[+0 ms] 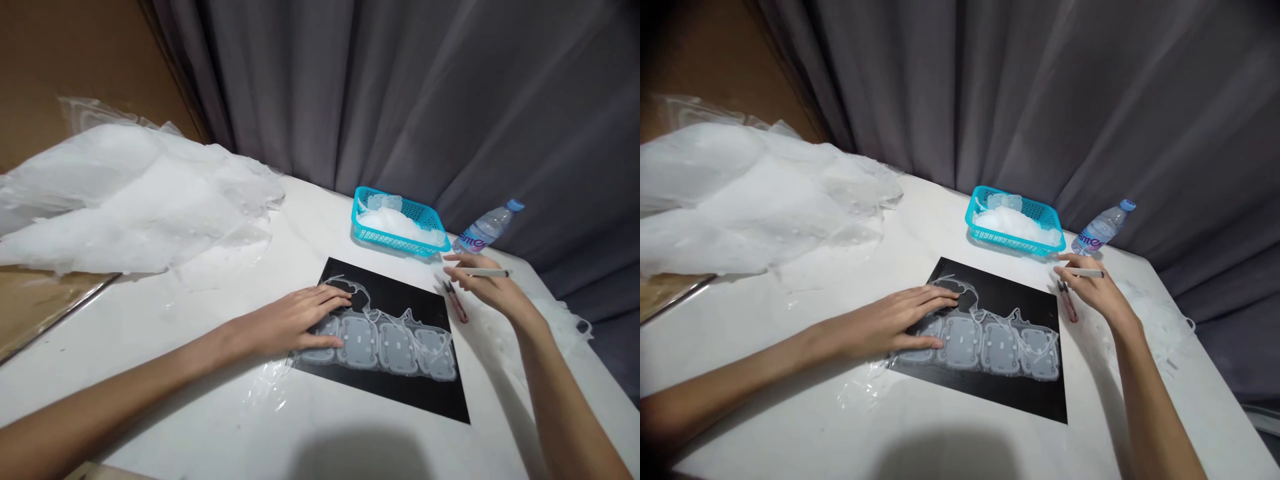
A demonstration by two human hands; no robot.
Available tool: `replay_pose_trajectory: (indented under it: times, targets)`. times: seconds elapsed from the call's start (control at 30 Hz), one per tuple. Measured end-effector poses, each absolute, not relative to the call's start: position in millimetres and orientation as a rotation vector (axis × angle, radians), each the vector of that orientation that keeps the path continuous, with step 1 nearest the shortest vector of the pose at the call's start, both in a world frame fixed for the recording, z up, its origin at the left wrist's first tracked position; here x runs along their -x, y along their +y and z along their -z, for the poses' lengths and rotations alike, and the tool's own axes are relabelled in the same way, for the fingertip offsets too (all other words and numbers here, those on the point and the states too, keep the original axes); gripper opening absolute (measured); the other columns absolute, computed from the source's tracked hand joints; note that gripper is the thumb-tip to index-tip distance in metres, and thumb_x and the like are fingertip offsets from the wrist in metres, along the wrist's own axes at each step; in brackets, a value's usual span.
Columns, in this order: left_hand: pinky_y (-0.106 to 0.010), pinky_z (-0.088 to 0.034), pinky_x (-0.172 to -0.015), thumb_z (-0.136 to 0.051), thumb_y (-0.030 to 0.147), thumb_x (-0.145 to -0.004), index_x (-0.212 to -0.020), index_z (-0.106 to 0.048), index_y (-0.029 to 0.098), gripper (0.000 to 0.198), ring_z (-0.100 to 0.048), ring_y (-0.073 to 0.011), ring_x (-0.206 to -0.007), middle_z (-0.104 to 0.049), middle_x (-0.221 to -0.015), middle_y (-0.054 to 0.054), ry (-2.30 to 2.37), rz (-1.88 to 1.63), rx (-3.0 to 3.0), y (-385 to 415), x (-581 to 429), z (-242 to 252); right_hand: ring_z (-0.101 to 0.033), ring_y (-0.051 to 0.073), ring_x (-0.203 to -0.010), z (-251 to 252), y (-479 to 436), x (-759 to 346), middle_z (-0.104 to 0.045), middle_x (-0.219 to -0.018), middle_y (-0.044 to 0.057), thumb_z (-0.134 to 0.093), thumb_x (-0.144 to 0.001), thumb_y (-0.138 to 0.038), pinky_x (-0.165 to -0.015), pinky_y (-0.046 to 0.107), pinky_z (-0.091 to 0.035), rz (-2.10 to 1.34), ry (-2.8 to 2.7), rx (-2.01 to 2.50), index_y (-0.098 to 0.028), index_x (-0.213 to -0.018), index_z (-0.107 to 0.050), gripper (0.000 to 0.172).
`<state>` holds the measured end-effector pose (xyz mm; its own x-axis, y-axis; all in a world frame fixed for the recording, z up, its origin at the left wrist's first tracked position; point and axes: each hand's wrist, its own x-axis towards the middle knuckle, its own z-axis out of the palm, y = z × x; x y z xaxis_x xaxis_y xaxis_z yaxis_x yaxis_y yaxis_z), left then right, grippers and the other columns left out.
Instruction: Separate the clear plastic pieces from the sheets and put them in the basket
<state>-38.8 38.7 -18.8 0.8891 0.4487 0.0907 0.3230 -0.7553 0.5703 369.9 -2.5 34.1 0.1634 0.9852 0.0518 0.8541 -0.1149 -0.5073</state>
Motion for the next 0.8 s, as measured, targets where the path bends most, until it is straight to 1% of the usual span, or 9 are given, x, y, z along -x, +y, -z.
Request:
replay_pose_trajectory:
  times: [0.1, 0.17, 0.23, 0.33, 0.43, 0.53, 0.6, 0.7, 0.8]
  targets:
    - [-0.044, -0.042, -0.121, -0.058, 0.061, -0.103, -0.159, -0.043, 0.029, 0.067, -0.051, -0.03, -0.147, -0.051, -0.162, -0.01, 0.538, -0.268, -2.499, 44.5, 40.6, 20.3, -0.071, 0.024, -0.072, -39.3, -8.6, -352.1, -0.075, -0.083, 0.008, -0.062, -0.093, -0.053, -0.062, 0.033, -0.052, -0.573, -1.828, 1.935, -0.017, -0.118, -0.071, 0.045]
    - [-0.044, -0.04, -0.123, -0.056, 0.058, -0.104, -0.161, -0.04, 0.03, 0.065, -0.046, -0.0291, -0.151, -0.048, -0.164, -0.009, 0.522, -0.247, -2.506, 48.9, 41.0, 19.0, -0.07, 0.022, -0.072, -48.0, -13.9, -329.8, -0.075, -0.087, 0.007, -0.061, -0.096, -0.052, -0.061, 0.031, -0.05, -0.708, -1.865, 1.862, -0.02, -0.112, -0.07, 0.037]
    - [-0.044, -0.039, -0.124, -0.055, 0.055, -0.106, -0.161, -0.039, 0.03, 0.062, -0.042, -0.0282, -0.153, -0.045, -0.166, -0.009, 0.515, -0.239, -2.511, 53.3, 40.7, 18.1, -0.068, 0.02, -0.075, -56.5, -19.2, -305.5, -0.074, -0.089, 0.005, -0.063, -0.097, -0.049, -0.064, 0.03, -0.05, -0.835, -1.933, 1.764, -0.021, -0.1, -0.07, 0.03]
    - [-0.046, -0.038, -0.125, -0.053, 0.051, -0.108, -0.158, -0.043, 0.029, 0.055, -0.044, -0.0279, -0.151, -0.044, -0.167, -0.01, 0.541, -0.283, -2.526, 60.0, 39.7, 19.1, -0.065, 0.018, -0.078, -61.8, -26.1, -274.5, -0.072, -0.086, 0.003, -0.065, -0.098, -0.044, -0.067, 0.028, -0.048, -0.976, -2.052, 1.652, -0.021, -0.092, -0.069, 0.024]
    - [-0.047, -0.04, -0.123, -0.051, 0.047, -0.11, -0.153, -0.047, 0.028, 0.048, -0.047, -0.028, -0.148, -0.045, -0.164, -0.01, 0.554, -0.33, -2.543, 66.5, 40.0, 20.4, -0.063, 0.017, -0.079, -55.4, -31.5, -254.8, -0.073, -0.09, 0.001, -0.065, -0.099, -0.042, -0.068, 0.027, -0.046, -1.065, -2.119, 1.579, -0.022, -0.094, -0.07, 0.021]
    - [-0.047, -0.041, -0.121, -0.045, 0.045, -0.112, -0.151, -0.048, 0.028, 0.042, -0.047, -0.0279, -0.147, -0.045, -0.161, -0.012, 0.593, -0.303, -2.551, 71.8, 43.0, 18.8, -0.064, 0.017, -0.086, -43.2, -37.6, -245.3, -0.073, -0.095, 0.0, -0.067, -0.099, -0.037, -0.076, 0.027, -0.047, -1.152, -2.119, 1.498, -0.022, -0.094, -0.07, 0.016]
    - [-0.051, -0.04, -0.121, -0.04, 0.043, -0.113, -0.15, -0.046, 0.026, 0.041, -0.046, -0.0293, -0.147, -0.044, -0.159, -0.014, 0.637, -0.276, -2.571, 74.7, 46.7, 16.7, -0.064, 0.016, -0.087, -35.7, -43.5, -244.9, -0.071, -0.093, -0.001, -0.068, -0.098, -0.035, -0.079, 0.027, -0.047, -1.25, -2.097, 1.446, -0.022, -0.093, -0.07, 0.014]
    - [-0.055, -0.041, -0.12, -0.037, 0.038, -0.113, -0.15, -0.045, 0.021, 0.041, -0.043, -0.0331, -0.148, -0.042, -0.157, -0.018, 0.683, -0.265, -2.632, 78.3, 54.4, 14.2, -0.064, 0.016, -0.086, -26.6, -54.9, -254.4, -0.07, -0.091, 0.0, -0.069, -0.097, -0.037, -0.077, 0.027, -0.047, -1.379, -2.034, 1.451, -0.021, -0.092, -0.069, 0.017]
    - [-0.055, -0.043, -0.116, -0.038, 0.026, -0.109, -0.148, -0.045, 0.02, 0.04, -0.044, -0.0343, -0.146, -0.044, -0.155, -0.019, 0.701, -0.294, -2.698, 77.6, 58.7, 12.7, -0.064, 0.018, -0.086, -15.7, -64.3, -270.9, -0.07, -0.091, 0.0, -0.065, -0.099, -0.039, -0.077, 0.029, -0.047, -1.287, -1.918, 1.598, -0.022, -0.094, -0.069, 0.018]
